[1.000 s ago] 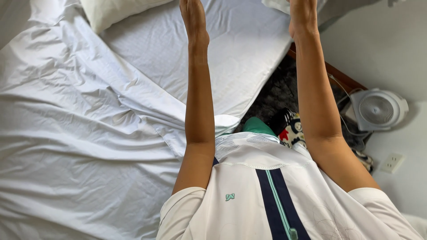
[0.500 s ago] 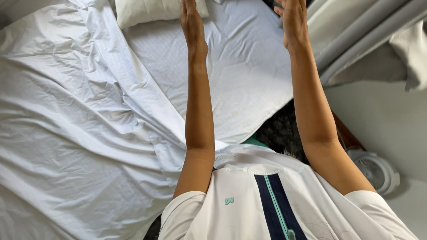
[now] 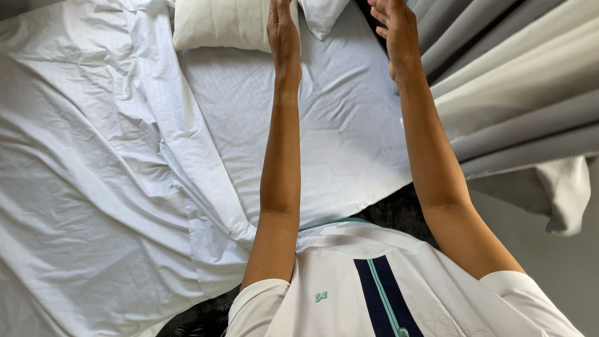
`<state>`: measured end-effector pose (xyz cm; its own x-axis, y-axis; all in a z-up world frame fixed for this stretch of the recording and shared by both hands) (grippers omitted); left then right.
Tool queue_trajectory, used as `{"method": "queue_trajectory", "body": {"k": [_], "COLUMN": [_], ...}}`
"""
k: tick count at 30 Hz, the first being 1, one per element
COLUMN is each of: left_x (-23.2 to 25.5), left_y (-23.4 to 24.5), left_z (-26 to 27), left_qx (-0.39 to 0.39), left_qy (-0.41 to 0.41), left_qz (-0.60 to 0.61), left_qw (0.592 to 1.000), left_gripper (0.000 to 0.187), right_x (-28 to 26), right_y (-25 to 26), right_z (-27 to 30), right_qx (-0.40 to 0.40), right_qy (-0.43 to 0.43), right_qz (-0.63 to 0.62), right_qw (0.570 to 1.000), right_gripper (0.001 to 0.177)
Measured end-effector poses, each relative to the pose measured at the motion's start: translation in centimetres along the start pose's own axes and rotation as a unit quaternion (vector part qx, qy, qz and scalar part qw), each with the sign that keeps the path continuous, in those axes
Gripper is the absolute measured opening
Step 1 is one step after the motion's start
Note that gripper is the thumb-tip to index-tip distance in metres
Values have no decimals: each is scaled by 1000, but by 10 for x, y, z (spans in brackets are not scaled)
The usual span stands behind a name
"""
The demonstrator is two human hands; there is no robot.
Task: Arranging pillows and folding a small cloth on a bed.
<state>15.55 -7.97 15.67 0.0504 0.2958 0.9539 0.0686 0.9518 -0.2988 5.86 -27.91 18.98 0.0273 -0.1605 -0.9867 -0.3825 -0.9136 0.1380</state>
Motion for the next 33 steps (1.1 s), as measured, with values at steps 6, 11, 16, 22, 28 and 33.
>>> {"method": "queue_trajectory", "body": {"k": [6,11,16,22,28,33], "left_x": [-47,-83,-94,-123,-141,-147], "left_y": [-39,-76,-109,-126,-112,-95], "left_z": [-71,-125,-165,-218,-256,-274], "left_qx": [9,-1,-16,-28,-18,-9], "left_qy": [-34,5,26,51,62,66], "left_qz": [-11,-10,-40,-52,-49,-40], "left_qw": [999,1000,999,997,997,997], "left_gripper": [62,66,73,74,69,72], "right_x": [39,81,124,193,288,296], "right_y": [35,59,67,74,92,94], "right_z": [-82,-156,-225,-311,-393,-413], "right_qx": [-3,42,48,73,166,185], "right_qy": [17,-26,-34,-56,-12,-53], "right_qz": [-7,0,-9,-27,-80,-96], "right_qw": [1000,999,998,995,983,977], "right_gripper": [83,94,89,100,98,111]}}
Point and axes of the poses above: each hand's wrist, its own z-axis away from the middle knuckle, its own y-axis out of the back of the hand, x = y × z, the point moved 7 cm from there along -z, towards the middle knuckle, and after that the axes turned 2 degrees about y, right-handed, at the moved point
